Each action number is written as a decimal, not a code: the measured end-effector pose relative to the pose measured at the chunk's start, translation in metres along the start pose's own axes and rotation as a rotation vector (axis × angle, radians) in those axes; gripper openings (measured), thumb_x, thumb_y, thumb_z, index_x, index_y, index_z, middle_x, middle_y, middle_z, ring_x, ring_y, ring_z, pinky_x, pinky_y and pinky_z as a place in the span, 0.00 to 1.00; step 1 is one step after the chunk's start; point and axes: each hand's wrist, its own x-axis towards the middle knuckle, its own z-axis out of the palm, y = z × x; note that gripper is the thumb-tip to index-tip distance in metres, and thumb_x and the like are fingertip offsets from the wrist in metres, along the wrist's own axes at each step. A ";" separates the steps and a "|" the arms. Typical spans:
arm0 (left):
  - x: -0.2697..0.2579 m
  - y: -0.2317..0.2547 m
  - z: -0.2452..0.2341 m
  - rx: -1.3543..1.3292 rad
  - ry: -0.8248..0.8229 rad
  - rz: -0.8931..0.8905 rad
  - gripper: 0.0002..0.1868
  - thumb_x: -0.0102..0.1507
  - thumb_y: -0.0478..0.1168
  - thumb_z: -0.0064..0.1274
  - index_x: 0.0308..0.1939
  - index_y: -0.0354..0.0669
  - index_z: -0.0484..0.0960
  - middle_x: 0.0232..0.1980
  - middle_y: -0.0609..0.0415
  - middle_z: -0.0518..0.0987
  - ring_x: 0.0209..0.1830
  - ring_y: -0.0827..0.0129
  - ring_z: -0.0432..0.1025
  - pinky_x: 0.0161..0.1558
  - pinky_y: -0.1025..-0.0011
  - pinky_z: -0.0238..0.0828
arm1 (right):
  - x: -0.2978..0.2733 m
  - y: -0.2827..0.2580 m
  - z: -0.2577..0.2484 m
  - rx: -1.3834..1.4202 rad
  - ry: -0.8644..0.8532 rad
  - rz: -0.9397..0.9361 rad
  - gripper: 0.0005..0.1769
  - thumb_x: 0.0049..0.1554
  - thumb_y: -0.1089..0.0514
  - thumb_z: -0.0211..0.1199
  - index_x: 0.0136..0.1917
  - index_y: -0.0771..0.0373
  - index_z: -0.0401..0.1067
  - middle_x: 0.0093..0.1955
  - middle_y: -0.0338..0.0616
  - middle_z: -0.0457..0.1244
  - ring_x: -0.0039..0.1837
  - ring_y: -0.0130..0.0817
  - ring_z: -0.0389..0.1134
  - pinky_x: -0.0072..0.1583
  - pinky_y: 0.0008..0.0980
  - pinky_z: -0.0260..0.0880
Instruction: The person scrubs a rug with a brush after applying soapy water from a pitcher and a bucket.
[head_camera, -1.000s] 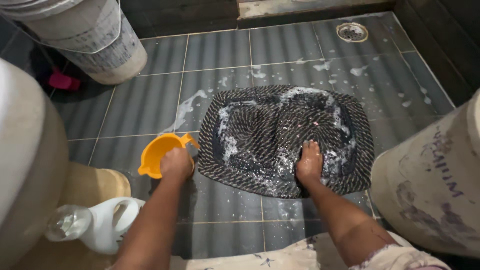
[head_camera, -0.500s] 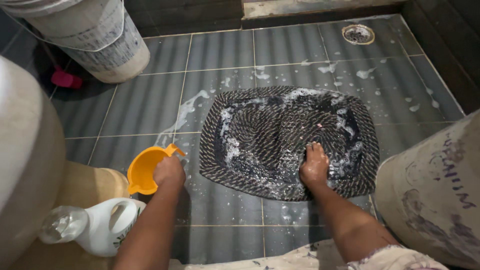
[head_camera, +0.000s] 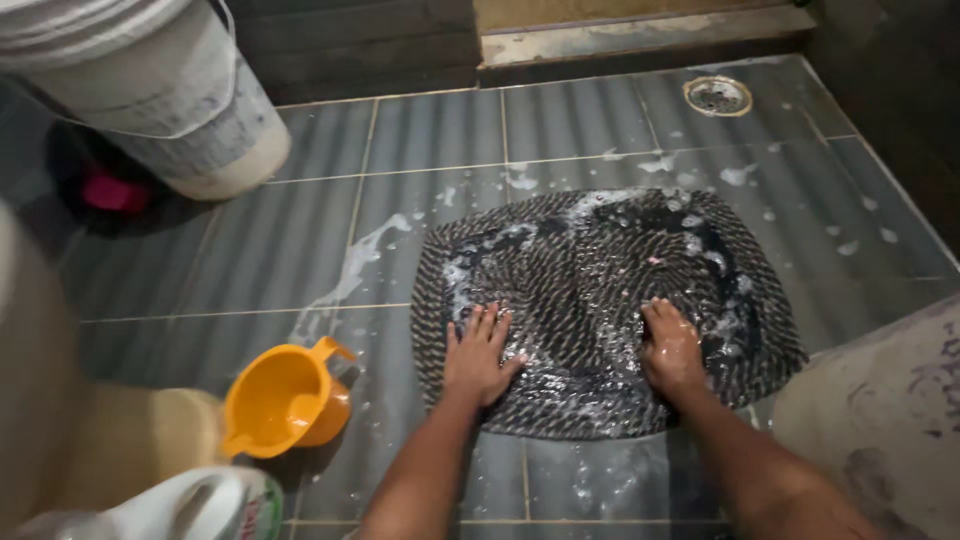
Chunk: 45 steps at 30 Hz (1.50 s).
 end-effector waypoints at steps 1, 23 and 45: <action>0.004 0.015 0.001 -0.044 -0.075 -0.059 0.44 0.62 0.70 0.41 0.77 0.59 0.53 0.84 0.56 0.44 0.82 0.58 0.36 0.73 0.34 0.29 | 0.000 0.001 -0.001 0.025 0.019 -0.017 0.31 0.47 0.69 0.53 0.65 0.70 0.69 0.69 0.64 0.62 0.73 0.60 0.61 0.74 0.49 0.59; -0.098 0.006 -0.006 -0.035 -0.180 -0.256 0.53 0.58 0.74 0.45 0.80 0.58 0.46 0.84 0.58 0.40 0.84 0.64 0.32 0.77 0.43 0.22 | 0.045 -0.103 0.053 0.163 0.011 0.434 0.16 0.58 0.69 0.55 0.59 0.69 0.73 0.60 0.59 0.67 0.62 0.57 0.69 0.65 0.46 0.68; -0.109 0.002 -0.007 -0.006 -0.201 -0.293 0.56 0.58 0.75 0.44 0.81 0.53 0.45 0.85 0.51 0.38 0.83 0.61 0.29 0.76 0.45 0.23 | 0.068 -0.169 0.090 0.144 -0.335 -0.129 0.21 0.60 0.61 0.52 0.66 0.57 0.70 0.78 0.47 0.56 0.82 0.47 0.51 0.78 0.54 0.46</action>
